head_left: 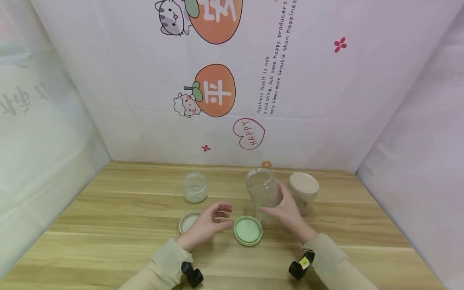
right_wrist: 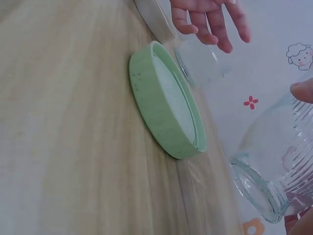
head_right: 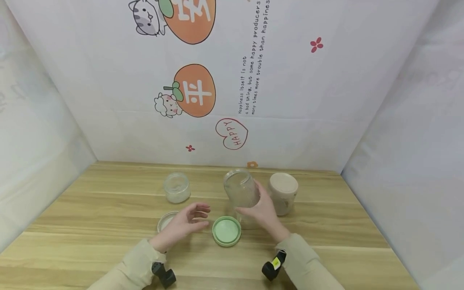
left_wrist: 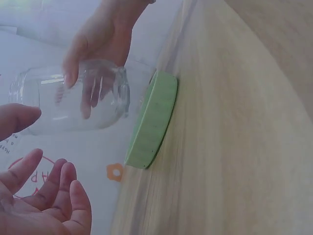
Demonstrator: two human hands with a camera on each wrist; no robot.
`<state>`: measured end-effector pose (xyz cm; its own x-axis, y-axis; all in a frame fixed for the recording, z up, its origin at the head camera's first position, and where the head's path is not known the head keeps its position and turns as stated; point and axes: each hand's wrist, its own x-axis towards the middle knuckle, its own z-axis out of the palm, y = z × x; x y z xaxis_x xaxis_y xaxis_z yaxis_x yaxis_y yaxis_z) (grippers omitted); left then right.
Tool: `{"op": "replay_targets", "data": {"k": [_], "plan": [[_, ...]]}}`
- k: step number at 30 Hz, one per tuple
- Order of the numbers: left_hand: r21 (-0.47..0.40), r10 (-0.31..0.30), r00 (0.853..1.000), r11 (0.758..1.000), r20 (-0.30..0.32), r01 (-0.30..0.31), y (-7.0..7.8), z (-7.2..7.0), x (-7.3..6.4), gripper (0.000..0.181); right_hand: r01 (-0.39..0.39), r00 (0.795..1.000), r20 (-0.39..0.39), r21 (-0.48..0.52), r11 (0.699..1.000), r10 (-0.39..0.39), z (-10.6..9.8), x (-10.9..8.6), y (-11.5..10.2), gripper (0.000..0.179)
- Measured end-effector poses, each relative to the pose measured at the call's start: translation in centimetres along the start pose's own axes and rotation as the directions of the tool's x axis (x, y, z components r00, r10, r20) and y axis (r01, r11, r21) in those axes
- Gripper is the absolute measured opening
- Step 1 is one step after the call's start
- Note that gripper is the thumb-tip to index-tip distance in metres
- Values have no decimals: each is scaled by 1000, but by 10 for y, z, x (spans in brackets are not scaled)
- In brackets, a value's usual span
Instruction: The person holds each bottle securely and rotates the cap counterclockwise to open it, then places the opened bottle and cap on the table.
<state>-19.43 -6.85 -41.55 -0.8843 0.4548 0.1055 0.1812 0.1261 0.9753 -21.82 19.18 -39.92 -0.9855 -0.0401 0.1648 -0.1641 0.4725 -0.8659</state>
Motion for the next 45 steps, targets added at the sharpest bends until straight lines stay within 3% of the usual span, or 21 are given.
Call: {"op": "replay_targets", "data": {"k": [9,26,40,45], "plan": [[13,5,1000,1000,9,-5,-2,1,0,50,-20,1000,23,56,998,19,11,24,4,96],[22,-34,999,999,0,34,0,1,2,48,-26,998,51,97,995,21,29,47,4,97],[31,-18,1000,999,-8,18,-1,2,3,46,44,997,47,173,984,-53,51,64,12,102],[24,-14,1000,1000,-9,14,-1,1,3,47,57,997,39,154,986,-64,54,66,10,102]]}}
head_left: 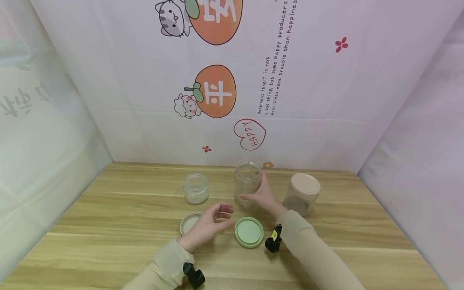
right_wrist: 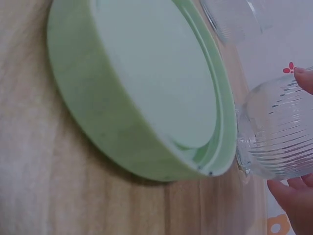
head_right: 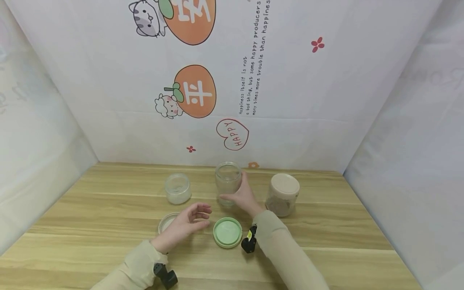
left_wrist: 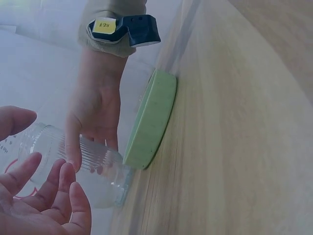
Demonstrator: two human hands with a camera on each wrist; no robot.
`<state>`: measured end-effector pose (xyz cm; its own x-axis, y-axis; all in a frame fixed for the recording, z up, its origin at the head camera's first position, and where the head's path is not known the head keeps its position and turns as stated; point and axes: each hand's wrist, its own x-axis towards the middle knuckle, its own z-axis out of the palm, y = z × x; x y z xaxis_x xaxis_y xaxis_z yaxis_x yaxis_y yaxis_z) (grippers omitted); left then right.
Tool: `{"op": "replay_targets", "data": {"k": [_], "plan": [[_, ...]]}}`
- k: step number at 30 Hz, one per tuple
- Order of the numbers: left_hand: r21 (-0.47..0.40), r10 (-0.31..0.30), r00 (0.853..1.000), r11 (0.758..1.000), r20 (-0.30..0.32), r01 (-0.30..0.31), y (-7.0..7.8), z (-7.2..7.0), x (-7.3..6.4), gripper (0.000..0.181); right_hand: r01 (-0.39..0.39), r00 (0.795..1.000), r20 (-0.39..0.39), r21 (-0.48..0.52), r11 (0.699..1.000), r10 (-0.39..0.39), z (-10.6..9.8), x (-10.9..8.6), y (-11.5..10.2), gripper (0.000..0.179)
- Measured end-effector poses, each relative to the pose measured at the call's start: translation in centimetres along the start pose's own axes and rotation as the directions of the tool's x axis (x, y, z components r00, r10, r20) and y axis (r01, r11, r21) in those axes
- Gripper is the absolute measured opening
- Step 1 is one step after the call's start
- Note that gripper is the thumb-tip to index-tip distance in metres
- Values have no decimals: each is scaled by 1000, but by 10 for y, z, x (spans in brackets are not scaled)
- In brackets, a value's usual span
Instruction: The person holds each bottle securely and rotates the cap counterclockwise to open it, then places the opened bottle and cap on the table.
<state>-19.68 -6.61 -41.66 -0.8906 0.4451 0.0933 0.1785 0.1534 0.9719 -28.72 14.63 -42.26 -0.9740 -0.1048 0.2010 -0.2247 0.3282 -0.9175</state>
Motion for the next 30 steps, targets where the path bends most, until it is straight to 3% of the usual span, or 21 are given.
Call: {"op": "replay_targets", "data": {"k": [10,21,30], "plan": [[-3,-7,1000,1000,4,7,1,-1,-1,46,-28,999,22,-71,997,30,4,6,-7,101],[-2,3,1000,1000,-15,-3,2,1,5,44,-9,999,50,-105,994,14,9,14,-10,101],[-15,0,1000,1000,-17,0,4,4,7,41,-53,997,56,-52,997,56,3,10,-17,98]]}}
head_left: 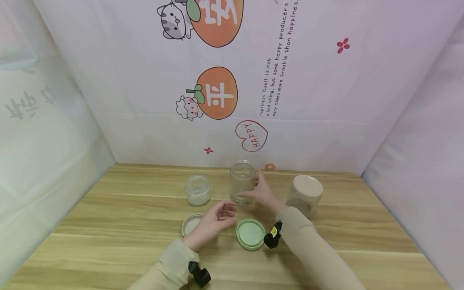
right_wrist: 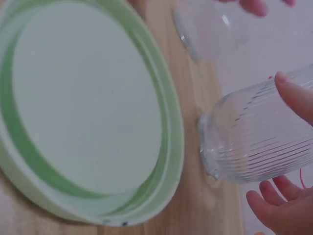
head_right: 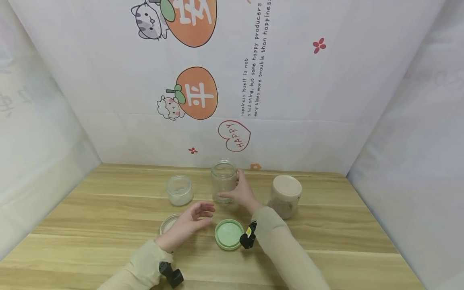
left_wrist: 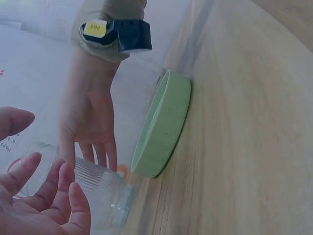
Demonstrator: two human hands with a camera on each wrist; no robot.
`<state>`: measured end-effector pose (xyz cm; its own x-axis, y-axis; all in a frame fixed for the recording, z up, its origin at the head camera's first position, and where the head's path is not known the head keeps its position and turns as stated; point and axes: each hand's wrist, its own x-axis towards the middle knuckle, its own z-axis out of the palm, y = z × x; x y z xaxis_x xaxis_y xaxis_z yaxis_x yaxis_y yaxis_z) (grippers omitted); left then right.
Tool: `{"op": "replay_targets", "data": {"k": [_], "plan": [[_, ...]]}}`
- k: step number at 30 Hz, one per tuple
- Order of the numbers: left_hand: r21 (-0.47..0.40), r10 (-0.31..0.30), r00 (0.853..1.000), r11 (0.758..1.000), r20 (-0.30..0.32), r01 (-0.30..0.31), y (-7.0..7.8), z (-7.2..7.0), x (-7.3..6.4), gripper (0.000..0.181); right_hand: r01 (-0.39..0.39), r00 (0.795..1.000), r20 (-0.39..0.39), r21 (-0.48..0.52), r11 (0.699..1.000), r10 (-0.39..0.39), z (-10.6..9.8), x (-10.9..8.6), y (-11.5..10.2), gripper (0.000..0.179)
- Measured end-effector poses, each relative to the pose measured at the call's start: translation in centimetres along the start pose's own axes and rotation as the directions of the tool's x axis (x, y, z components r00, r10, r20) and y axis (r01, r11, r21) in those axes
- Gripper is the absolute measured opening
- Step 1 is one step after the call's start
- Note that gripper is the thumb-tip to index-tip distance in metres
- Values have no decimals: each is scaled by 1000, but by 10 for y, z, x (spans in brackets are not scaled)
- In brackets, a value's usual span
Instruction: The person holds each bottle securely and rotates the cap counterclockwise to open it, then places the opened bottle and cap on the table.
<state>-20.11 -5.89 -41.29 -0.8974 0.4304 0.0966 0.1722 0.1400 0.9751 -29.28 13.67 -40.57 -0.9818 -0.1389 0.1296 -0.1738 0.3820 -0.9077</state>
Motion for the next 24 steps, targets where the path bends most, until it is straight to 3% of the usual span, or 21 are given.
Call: {"op": "replay_targets", "data": {"k": [10,15,24], "plan": [[-7,-16,1000,1000,-8,16,-1,6,4,43,-84,996,-35,93,992,88,-25,-32,-7,85],[-13,-1,1000,1000,-3,0,1,12,6,42,-124,991,-48,74,989,128,-41,-57,0,76],[-5,11,1000,1000,11,-11,8,24,13,39,-118,992,-36,22,993,118,-64,-99,12,62]]}}
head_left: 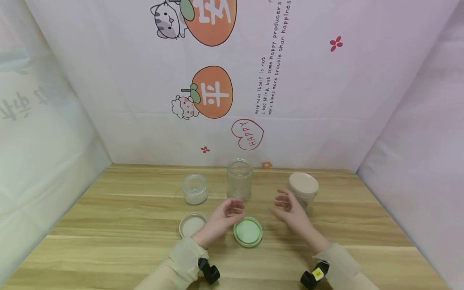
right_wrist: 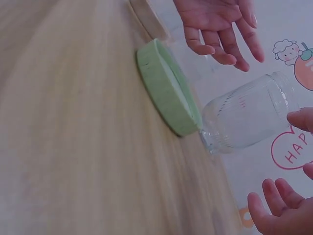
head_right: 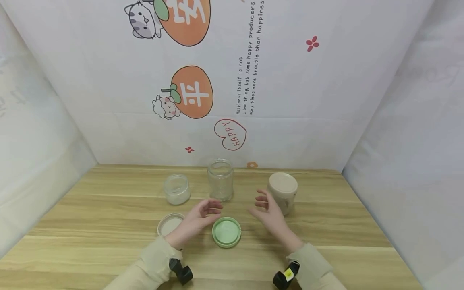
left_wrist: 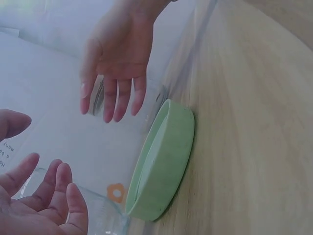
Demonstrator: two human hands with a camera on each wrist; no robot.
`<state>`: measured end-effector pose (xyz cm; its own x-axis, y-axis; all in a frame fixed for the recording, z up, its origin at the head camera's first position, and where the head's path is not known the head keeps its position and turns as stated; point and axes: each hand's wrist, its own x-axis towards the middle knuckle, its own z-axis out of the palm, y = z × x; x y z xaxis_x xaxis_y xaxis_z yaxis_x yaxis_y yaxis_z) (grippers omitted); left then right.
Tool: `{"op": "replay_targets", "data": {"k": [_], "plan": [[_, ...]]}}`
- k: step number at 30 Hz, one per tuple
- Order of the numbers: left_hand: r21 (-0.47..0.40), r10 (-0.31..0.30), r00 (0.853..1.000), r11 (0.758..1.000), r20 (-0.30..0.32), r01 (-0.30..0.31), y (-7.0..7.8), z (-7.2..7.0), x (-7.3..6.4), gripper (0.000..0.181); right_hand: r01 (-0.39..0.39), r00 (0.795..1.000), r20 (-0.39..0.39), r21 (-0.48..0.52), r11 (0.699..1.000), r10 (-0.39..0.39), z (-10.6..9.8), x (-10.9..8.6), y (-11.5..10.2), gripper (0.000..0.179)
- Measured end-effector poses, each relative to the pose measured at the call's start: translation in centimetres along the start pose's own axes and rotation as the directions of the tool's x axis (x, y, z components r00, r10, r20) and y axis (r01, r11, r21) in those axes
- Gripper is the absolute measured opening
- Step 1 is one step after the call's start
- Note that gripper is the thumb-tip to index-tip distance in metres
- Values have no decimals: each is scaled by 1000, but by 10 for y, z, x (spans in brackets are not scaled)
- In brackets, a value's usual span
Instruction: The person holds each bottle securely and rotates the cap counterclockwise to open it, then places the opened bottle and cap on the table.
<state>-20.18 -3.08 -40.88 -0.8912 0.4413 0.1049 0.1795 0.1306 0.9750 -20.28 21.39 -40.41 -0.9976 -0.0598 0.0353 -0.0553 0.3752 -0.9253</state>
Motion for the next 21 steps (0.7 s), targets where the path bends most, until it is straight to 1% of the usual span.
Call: {"op": "replay_targets", "data": {"k": [5,8,11,13,15,18,19,21], "plan": [[8,5,1000,1000,-2,-5,0,6,4,39,26,999,-18,-43,999,-26,-11,-14,10,58],[-15,11,1000,1000,-13,-12,0,9,5,39,32,999,-21,-65,997,-33,-19,-21,17,55],[-40,12,1000,999,-26,-13,-1,11,6,41,22,999,-28,-92,996,-24,-29,-24,23,51],[-46,11,999,999,-32,-12,-1,12,7,41,0,999,-49,-126,992,-6,-36,-25,27,48],[-37,11,999,999,-36,-12,-2,13,8,40,-36,996,-89,-164,986,22,-42,-26,31,43],[-17,22,999,1000,-34,-22,-2,15,10,39,-89,985,-159,-169,982,62,-52,-26,35,40],[-13,27,999,1000,-32,-28,-1,16,10,39,-105,980,-182,-161,981,75,-55,-25,37,41],[-7,32,999,999,-28,-32,0,17,11,39,-131,973,-208,-135,982,101,-61,-23,39,50]]}}
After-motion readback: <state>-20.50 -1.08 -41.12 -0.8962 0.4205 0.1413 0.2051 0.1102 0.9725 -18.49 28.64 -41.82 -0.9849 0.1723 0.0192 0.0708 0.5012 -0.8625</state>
